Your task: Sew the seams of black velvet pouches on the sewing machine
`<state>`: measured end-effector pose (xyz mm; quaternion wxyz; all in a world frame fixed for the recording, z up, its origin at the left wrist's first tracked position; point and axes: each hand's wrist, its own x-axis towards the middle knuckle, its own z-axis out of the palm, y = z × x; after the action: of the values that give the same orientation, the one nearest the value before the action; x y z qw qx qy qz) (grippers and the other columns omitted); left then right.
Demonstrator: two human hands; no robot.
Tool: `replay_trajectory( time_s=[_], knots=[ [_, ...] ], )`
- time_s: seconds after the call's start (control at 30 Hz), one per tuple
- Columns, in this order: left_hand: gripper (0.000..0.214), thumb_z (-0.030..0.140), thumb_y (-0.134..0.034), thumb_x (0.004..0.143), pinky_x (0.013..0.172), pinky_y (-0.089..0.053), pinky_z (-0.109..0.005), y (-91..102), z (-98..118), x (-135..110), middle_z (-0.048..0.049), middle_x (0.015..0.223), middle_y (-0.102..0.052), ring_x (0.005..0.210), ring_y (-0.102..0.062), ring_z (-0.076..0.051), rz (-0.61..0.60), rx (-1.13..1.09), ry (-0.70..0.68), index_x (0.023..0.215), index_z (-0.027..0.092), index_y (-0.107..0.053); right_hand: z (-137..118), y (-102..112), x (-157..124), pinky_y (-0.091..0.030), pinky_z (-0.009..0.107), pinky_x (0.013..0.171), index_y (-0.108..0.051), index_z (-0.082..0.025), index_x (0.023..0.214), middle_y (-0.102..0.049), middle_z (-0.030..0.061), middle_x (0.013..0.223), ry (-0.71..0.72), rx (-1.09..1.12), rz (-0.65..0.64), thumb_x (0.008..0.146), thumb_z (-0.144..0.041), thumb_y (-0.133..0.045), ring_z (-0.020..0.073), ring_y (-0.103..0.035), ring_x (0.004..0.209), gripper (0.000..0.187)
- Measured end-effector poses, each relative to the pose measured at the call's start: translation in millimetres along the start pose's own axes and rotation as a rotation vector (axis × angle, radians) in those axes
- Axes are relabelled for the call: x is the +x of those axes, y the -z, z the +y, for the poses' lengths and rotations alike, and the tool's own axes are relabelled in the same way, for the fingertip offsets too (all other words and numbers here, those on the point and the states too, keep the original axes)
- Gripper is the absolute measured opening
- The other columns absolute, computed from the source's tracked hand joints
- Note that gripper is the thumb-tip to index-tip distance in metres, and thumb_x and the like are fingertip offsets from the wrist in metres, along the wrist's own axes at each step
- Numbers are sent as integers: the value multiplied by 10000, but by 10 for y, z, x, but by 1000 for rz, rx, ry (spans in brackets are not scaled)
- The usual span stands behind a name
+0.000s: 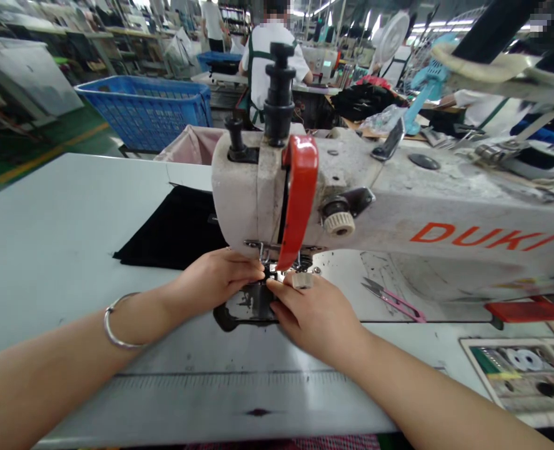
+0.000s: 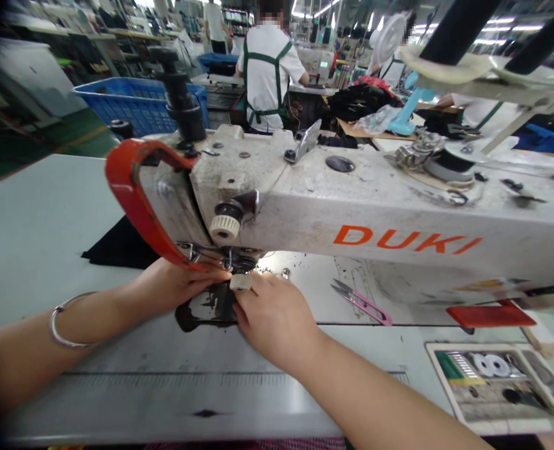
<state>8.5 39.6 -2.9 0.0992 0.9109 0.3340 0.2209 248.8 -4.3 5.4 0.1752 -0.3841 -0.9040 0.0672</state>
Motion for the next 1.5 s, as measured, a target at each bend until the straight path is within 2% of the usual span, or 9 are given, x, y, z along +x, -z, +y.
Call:
replay_trajectory(
  time_s=[0.47,0.63,0.8,0.9,1.0,1.07,1.23,1.37,1.5],
  knots=[
    [259,244,-512,1005,860,-621,-384,-92,-198,51,-37,1020,-787,913,-752,-213,3,92,98,1030,219,-768,29,-42,-25,-473,342,735,-705,-171,1058,-693,83,967,-13,51,74,951,-212,-532,221,-618,848,207],
    [375,218,-366,1013,1039,-522,-390,53,-172,93,10,1189,-731,1118,-693,-203,-76,97,5,1154,188,-712,77,45,-64,-457,366,803,-690,-163,941,-656,90,944,-82,28,149,948,-188,-524,244,-557,917,168],
    [483,-2,-413,824,1089,-474,-445,246,30,164,-41,1229,-715,1206,-642,-247,-235,175,-17,1168,202,-685,120,114,-96,-440,394,835,-644,-170,939,-642,81,926,-131,14,63,877,-162,-589,257,-526,940,84],
    [331,62,-457,806,827,-578,-347,313,229,204,-31,951,-747,917,-720,-227,-279,192,83,994,184,-701,155,97,-79,-440,366,782,-631,-180,909,-632,74,904,-119,58,92,915,-159,-572,239,-522,894,62],
    [287,88,-483,741,517,-474,-233,325,414,216,28,677,-653,577,-637,-151,-368,-8,327,952,190,-649,190,54,-42,-450,355,747,-641,-168,935,-633,95,938,-134,31,158,948,-142,-539,237,-530,881,106],
    [355,83,-471,698,464,-401,-219,315,511,198,56,639,-596,520,-580,-131,-395,-150,445,1003,195,-614,195,26,-37,-468,362,771,-655,-162,982,-649,99,960,-68,25,158,942,-112,-524,239,-548,899,146],
    [354,79,-466,677,555,-414,-263,305,653,136,19,739,-635,623,-597,-164,-339,-93,431,965,206,-629,108,-29,-120,-504,369,903,-657,-153,1173,-695,92,1163,267,187,129,936,-64,-486,215,-604,1047,305],
    [331,59,-473,704,739,-494,-331,286,699,177,-42,928,-711,839,-673,-226,-358,-30,385,931,205,-663,-4,-47,-167,-511,395,913,-667,-134,1187,-696,93,1192,237,216,72,912,-107,-524,234,-594,1074,312],
    [218,69,-500,754,716,-518,-362,261,738,304,-71,802,-692,743,-668,-245,-379,134,368,863,164,-663,-80,-26,-150,-478,441,958,-660,-163,1184,-669,89,1244,225,197,-7,888,-191,-573,263,-553,1128,310]
  ],
)
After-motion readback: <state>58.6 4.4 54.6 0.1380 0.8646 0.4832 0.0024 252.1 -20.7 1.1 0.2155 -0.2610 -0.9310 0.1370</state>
